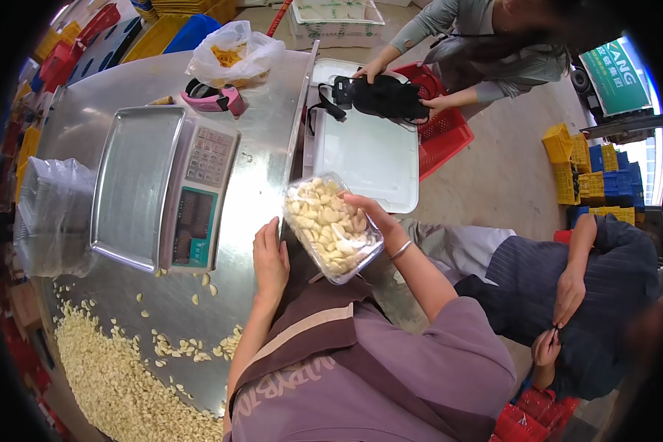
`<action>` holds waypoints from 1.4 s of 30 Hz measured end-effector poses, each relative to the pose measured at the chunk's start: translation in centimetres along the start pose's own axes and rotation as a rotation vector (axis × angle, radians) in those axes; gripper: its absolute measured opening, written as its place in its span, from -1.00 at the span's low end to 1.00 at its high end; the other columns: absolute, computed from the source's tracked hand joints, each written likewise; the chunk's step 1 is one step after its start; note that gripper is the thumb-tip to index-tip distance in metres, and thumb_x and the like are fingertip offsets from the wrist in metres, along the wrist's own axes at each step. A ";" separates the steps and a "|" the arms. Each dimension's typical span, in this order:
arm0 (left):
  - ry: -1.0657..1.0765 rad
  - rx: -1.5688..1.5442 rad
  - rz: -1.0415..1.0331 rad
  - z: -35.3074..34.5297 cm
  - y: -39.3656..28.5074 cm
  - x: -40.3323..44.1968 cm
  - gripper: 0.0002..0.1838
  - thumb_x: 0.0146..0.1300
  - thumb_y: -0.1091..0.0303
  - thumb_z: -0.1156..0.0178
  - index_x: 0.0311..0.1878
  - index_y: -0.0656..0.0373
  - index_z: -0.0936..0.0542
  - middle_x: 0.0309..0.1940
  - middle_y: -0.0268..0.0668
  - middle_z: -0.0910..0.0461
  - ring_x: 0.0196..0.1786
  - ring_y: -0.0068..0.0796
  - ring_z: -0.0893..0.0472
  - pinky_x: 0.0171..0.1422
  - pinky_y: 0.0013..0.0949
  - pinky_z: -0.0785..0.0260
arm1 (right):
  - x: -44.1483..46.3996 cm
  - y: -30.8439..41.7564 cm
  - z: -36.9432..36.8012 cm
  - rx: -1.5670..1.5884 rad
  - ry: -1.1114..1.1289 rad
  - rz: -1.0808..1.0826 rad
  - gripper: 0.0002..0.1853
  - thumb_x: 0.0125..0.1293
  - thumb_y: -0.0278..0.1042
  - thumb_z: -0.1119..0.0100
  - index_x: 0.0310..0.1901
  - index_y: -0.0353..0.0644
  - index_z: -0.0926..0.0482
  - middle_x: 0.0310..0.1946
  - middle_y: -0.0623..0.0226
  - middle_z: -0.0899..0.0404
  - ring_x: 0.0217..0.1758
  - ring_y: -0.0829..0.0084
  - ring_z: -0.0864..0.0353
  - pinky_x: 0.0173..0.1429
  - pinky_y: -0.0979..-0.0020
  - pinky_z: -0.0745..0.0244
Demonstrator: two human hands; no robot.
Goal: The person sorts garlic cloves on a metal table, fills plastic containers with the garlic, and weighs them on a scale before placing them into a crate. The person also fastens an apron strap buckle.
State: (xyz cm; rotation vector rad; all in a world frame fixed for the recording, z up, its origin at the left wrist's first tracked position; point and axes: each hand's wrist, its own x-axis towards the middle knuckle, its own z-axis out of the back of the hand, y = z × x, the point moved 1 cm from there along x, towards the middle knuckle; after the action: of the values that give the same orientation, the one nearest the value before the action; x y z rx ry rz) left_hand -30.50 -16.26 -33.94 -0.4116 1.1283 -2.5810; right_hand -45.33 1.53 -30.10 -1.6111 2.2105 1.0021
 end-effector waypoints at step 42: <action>0.117 -0.951 0.975 -24.7 11.1 8.1 -0.53 0.38 0.10 -0.08 0.21 0.21 -0.39 -0.07 -0.26 -0.54 -0.09 -0.46 -0.55 -0.09 -0.36 -0.47 | -8.2 -4.3 24.2 0.595 -0.091 -0.269 -0.41 0.30 -0.10 -0.02 0.27 -0.31 -0.29 0.14 0.00 -0.47 0.11 0.19 -0.57 0.24 0.18 -0.45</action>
State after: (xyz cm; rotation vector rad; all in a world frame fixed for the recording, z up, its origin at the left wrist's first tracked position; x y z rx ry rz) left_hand -45.44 -10.17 -57.16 0.1238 1.9184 -1.1572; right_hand -43.35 22.55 -45.19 -1.4805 1.9076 0.2917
